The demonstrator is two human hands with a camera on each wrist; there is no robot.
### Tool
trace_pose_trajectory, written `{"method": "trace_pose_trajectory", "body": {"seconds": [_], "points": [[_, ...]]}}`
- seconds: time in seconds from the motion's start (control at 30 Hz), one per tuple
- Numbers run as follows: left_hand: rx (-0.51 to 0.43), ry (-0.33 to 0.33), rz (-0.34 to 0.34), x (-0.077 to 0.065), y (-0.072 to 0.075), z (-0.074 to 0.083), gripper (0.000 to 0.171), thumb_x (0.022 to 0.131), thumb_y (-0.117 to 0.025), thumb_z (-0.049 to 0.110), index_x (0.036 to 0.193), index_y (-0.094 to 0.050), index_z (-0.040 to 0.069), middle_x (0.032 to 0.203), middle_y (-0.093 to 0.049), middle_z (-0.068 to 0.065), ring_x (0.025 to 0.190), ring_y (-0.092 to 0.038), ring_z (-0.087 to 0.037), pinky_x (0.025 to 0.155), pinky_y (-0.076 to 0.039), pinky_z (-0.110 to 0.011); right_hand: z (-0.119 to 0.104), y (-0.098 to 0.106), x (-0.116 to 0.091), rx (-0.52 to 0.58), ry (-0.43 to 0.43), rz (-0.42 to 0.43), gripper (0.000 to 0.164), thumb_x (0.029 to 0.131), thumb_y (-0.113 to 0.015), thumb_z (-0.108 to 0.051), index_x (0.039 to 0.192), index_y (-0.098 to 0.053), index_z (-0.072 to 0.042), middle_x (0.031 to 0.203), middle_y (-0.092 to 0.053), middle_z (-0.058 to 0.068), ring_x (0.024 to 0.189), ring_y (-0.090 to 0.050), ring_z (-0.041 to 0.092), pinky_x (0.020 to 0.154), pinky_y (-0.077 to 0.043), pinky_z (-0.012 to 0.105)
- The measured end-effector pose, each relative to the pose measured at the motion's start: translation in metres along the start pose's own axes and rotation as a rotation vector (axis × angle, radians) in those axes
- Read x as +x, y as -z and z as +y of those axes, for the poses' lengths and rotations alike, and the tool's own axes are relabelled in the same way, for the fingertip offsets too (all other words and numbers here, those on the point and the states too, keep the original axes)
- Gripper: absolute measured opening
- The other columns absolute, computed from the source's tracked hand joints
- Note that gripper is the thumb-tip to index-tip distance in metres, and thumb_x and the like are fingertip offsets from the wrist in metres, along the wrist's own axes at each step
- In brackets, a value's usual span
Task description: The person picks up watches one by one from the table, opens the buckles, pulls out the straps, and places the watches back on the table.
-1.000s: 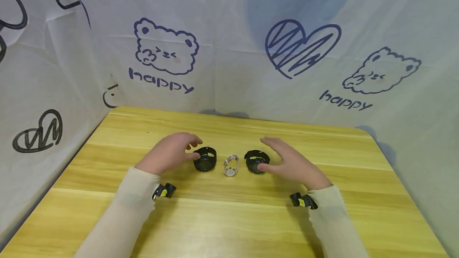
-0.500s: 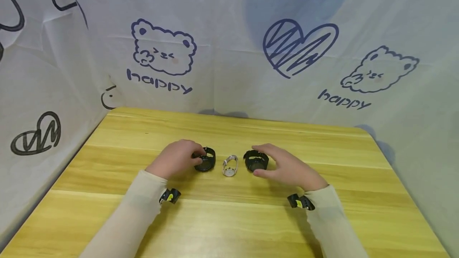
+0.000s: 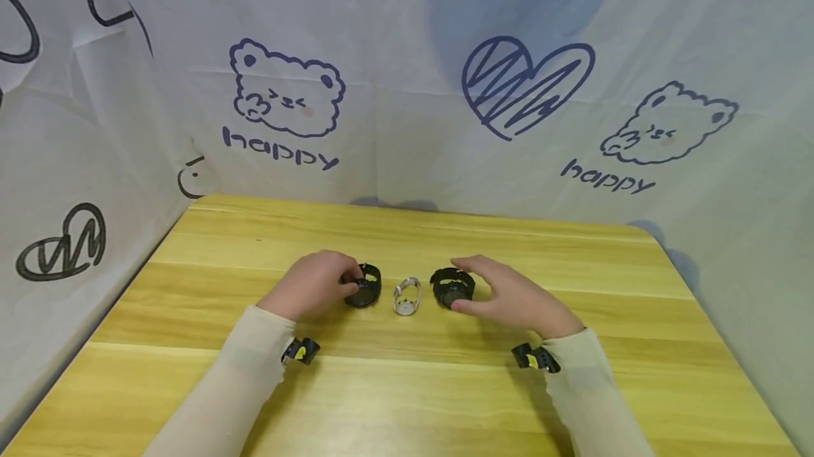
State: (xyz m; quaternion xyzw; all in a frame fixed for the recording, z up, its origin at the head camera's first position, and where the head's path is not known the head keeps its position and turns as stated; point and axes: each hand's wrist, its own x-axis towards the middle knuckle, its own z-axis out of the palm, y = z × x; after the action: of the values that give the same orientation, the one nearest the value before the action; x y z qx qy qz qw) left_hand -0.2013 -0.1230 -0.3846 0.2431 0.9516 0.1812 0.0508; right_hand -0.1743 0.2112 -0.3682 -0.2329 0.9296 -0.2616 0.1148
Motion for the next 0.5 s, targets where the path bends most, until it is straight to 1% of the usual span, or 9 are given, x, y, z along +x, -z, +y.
{"method": "trace_pose_trajectory", "body": {"seconds": [0.23, 0.4, 0.5], "points": [[0.013, -0.030, 0.016, -0.003, 0.003, 0.003, 0.017, 0.093, -0.078, 0.018, 0.108, -0.078, 0.012, 0.098, -0.074, 0.002, 0.086, -0.066, -0.013, 0.084, -0.057, -0.041, 0.002, 0.001, -0.001, 0.008, 0.013, 0.013, 0.078, 0.096, -0.073, -0.044, 0.159, -0.040, -0.013, 0.158, -0.046, 0.009, 0.143, -0.046, 0.032, 0.115, -0.039, 0.056], [-0.009, -0.040, 0.071, -0.007, 0.011, 0.008, 0.018, 0.092, -0.077, 0.018, 0.109, -0.077, 0.012, 0.099, -0.074, 0.003, 0.086, -0.066, -0.012, 0.083, -0.057, -0.039, -0.001, 0.003, -0.003, -0.005, 0.014, 0.023, 0.078, 0.096, -0.074, -0.044, 0.159, -0.040, -0.013, 0.159, -0.045, 0.010, 0.143, -0.046, 0.033, 0.116, -0.038, 0.056], [-0.029, -0.051, 0.105, -0.010, 0.019, 0.014, 0.019, 0.092, -0.076, 0.019, 0.111, -0.077, 0.013, 0.101, -0.075, 0.003, 0.082, -0.064, -0.010, 0.077, -0.056, -0.035, -0.004, 0.005, -0.005, -0.028, 0.020, 0.041, 0.078, 0.095, -0.074, -0.044, 0.158, -0.041, -0.013, 0.159, -0.045, 0.010, 0.143, -0.047, 0.033, 0.116, -0.038, 0.056]]}}
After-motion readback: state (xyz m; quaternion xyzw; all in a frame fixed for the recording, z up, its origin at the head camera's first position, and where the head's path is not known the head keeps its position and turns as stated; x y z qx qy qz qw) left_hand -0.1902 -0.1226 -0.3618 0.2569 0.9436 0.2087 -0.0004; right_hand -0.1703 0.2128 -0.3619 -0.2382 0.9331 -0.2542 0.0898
